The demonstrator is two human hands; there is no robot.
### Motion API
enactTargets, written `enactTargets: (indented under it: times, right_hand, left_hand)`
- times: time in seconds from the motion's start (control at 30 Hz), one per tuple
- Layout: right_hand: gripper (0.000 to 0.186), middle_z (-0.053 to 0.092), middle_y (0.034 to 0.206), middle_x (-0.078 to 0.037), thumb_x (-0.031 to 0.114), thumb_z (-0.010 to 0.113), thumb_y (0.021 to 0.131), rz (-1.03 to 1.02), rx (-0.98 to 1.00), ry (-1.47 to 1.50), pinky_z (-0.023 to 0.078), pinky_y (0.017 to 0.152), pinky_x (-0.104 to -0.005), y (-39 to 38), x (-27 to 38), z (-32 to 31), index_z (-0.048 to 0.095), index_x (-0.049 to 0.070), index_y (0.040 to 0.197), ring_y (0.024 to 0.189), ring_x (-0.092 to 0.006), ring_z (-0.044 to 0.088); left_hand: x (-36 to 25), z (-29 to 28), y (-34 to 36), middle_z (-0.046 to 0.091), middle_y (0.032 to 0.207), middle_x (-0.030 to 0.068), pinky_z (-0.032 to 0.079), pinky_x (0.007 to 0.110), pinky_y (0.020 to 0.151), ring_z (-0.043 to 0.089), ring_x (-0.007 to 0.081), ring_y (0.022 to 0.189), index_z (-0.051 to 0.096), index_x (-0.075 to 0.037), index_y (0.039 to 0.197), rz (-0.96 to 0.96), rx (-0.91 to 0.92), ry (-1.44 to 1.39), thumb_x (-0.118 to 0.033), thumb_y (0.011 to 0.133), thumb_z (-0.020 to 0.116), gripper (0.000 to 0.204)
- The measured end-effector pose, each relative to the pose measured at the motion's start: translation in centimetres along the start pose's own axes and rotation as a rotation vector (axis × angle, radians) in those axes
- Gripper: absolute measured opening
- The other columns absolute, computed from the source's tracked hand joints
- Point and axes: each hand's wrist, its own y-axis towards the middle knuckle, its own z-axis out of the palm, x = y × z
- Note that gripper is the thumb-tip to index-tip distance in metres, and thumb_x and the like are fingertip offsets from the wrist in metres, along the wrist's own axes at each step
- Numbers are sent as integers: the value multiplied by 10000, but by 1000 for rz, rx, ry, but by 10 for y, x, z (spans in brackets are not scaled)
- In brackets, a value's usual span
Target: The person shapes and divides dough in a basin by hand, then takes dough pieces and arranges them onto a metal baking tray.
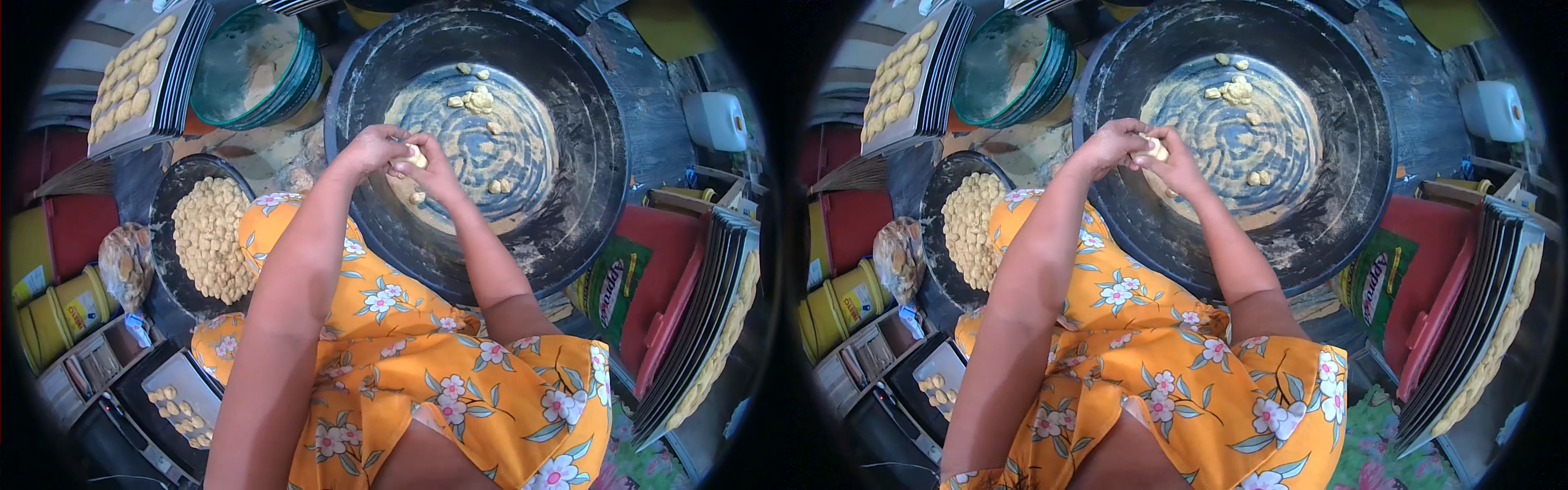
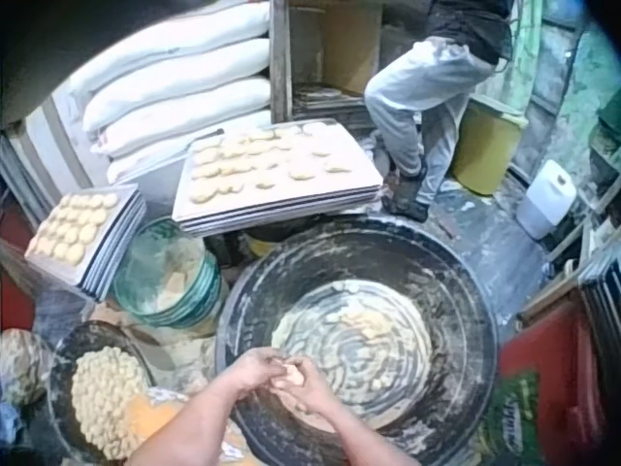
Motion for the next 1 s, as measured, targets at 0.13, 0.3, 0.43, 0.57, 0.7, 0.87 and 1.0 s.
enactTargets:
  times: [0.13, 0.3, 0.43, 0.57, 0.7, 0.87, 1.0]
  right_hand:
    - [277, 594, 1064, -47, 137, 669, 849, 63, 133, 76, 460, 814, -274, -1, 2, -12, 535, 71, 1082, 934, -125, 556]
    - [177, 616, 948, -14, 180, 625, 883, 441, -257, 267, 461, 679, -258, 22, -47, -29, 624, 90, 1035, 792, -113, 547]
    - [244, 630, 964, -62, 129, 618, 841, 442, -73, 147, 463, 760, -297, 53, -120, -44, 633, 37, 1067, 883, -157, 582]
    - [410, 593, 1136, -118, 196, 613, 824, 376, 83, -504, 448, 877, -386, 62, -131, 18, 569, 47, 1203, 1031, -260, 564]
    - [445, 521, 1241, -161, 260, 546, 824, 31, 158, -1176, 389, 981, -468, -10, -181, 56, 533, 89, 1235, 1134, -365, 501]
    - [399, 590, 1161, -155, 296, 571, 853, 677, 497, -602, 435, 934, -405, -81, -189, -8, 574, 89, 1194, 1106, -269, 552]
    - [276, 626, 1034, -111, 148, 568, 850, 1105, 374, 299, 507, 797, -336, -88, -182, -121, 618, 61, 1107, 959, -204, 606]
  left_hand:
    - [14, -5, 9, 624, 838, 68, 510, 238, 570, 612, 137, 693, 599, 34, 1035, 72, -124, 51, -48, 772, 587, 276]
    - [17, -21, 14, 676, 847, 102, 515, 310, 706, 642, 205, 784, 674, -13, 904, 220, -523, 545, -82, 734, 588, 202]
    - [18, -20, 23, 649, 990, 199, 469, 349, 872, 611, 326, 985, 699, -84, 961, 270, -494, 490, -130, 704, 588, 284]
    - [22, -22, 17, 566, 1195, 228, 376, 359, 1002, 476, 331, 1200, 657, -49, 1067, 378, -526, 699, -140, 714, 589, 371]
    - [15, -17, 29, 562, 1196, 236, 394, 366, 982, 497, 342, 1176, 653, -46, 1074, 347, -391, 664, -138, 714, 585, 377]
    - [25, -20, 21, 631, 1065, 208, 459, 362, 884, 602, 338, 1004, 629, -31, 1110, 163, -285, 661, -139, 740, 573, 390]
    - [30, -26, 17, 644, 1020, 198, 468, 344, 855, 618, 302, 964, 618, -22, 1120, 163, -212, 696, -176, 766, 601, 387]
